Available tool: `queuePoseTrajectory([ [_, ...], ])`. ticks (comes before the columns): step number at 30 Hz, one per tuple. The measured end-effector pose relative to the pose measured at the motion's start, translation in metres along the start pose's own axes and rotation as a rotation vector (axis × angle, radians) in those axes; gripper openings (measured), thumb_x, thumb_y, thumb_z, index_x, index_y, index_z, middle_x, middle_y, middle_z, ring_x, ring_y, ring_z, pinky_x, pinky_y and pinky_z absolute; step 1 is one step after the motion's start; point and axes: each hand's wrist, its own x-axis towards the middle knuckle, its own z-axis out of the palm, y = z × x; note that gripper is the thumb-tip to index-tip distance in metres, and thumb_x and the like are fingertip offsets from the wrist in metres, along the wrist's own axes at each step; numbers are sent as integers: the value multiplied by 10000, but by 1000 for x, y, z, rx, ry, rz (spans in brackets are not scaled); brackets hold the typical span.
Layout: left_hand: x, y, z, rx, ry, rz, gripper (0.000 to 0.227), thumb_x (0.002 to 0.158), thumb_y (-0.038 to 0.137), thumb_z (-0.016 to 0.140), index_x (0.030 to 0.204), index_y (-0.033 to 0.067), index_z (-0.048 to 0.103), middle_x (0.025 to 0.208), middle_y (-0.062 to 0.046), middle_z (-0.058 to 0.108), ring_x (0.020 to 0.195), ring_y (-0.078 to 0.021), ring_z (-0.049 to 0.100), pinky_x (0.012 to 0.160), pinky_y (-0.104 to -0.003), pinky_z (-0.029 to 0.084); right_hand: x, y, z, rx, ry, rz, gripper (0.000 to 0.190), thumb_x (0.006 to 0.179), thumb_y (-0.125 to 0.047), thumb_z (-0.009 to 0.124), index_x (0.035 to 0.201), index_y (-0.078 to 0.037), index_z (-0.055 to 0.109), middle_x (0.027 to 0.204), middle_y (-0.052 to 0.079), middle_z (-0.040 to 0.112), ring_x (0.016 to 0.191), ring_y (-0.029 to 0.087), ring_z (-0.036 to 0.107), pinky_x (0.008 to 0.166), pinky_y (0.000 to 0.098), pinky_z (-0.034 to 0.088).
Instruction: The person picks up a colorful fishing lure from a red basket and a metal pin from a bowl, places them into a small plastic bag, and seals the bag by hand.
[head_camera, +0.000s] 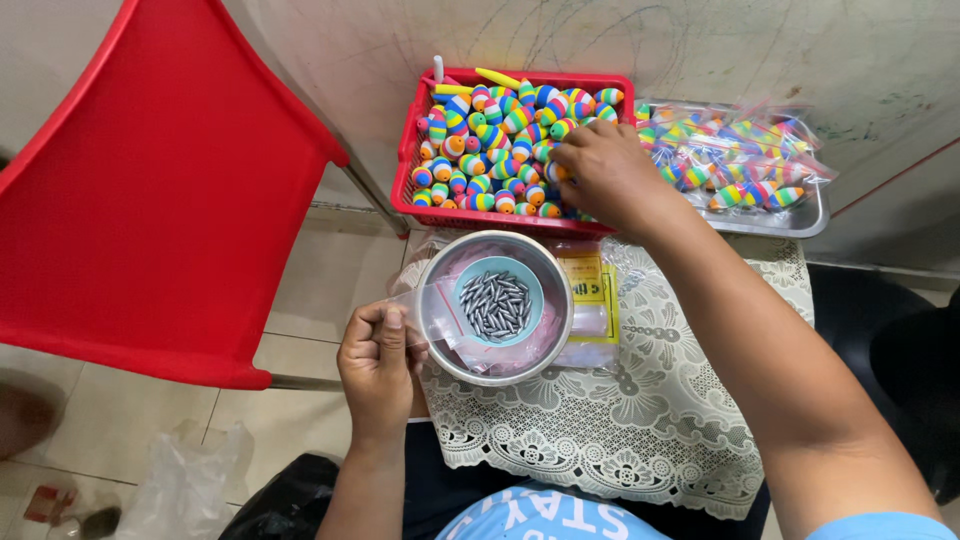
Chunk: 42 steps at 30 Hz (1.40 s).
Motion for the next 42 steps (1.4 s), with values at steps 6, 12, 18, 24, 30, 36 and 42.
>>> queuePoseTrajectory([
  [6, 0, -4, -2, -13, -4, 20, 174, 1073, 215, 554, 1033, 55, 609, 598, -133, 638, 500, -135, 566, 418, -217, 442, -46, -48, -62, 390, 205, -107, 407, 846, -71, 717, 1249, -77, 662, 904, 110, 729, 856, 320, 709, 745, 443, 515],
  [12, -8, -4, 6, -5, -9, 25, 180, 1067, 212, 564, 1007, 50, 615, 588, -137, 641, 497, -129, 551, 420, -214, 440, -100, -114, -20, 472, 250, -60, 359, 824, -272, 743, 1156, -170, 650, 911, 55, 715, 988, 275, 667, 918, 429, 485],
  [18, -13, -10, 6, 23, -14, 40, 182, 1066, 204, 563, 994, 46, 619, 585, -136, 641, 494, -130, 551, 420, -217, 446, -108, -138, -21, 457, 385, -11, 256, 868, -299, 799, 1081, -184, 714, 1242, 44, 710, 1271, 314, 573, 1100, 521, 385],
  [24, -12, -2, 9, 13, 36, 54, 172, 1065, 200, 573, 1016, 40, 616, 589, -120, 636, 488, -115, 550, 416, -204, 441, -124, -121, -27, 514, 446, 104, 150, 947, -256, 743, 1059, -164, 783, 1270, 58, 712, 1241, 334, 597, 1099, 514, 410],
  [30, -6, 1, 18, -7, 35, 79, 159, 1073, 188, 563, 1011, 46, 600, 591, -116, 620, 493, -114, 537, 421, -206, 430, -164, -94, -54, 793, 435, 337, 121, 975, -144, 703, 1036, -123, 806, 1088, 62, 771, 1085, 282, 705, 998, 423, 518],
  [36, -18, 6, 75, 85, -111, 228, 133, 1016, 149, 632, 962, 31, 663, 612, -104, 698, 511, -110, 608, 456, -186, 475, -183, -91, -47, 1211, 556, 551, 258, 1058, -150, 567, 991, -6, 770, 912, 137, 748, 835, 227, 718, 859, 363, 562],
  [42, -33, 10, 105, 228, -267, 421, 119, 959, 139, 687, 919, 34, 727, 594, -102, 733, 510, -204, 714, 504, -294, 574, -193, -103, -50, 1615, 531, 529, 412, 966, -276, 638, 1184, 72, 682, 947, 234, 749, 833, 283, 729, 834, 420, 578],
])
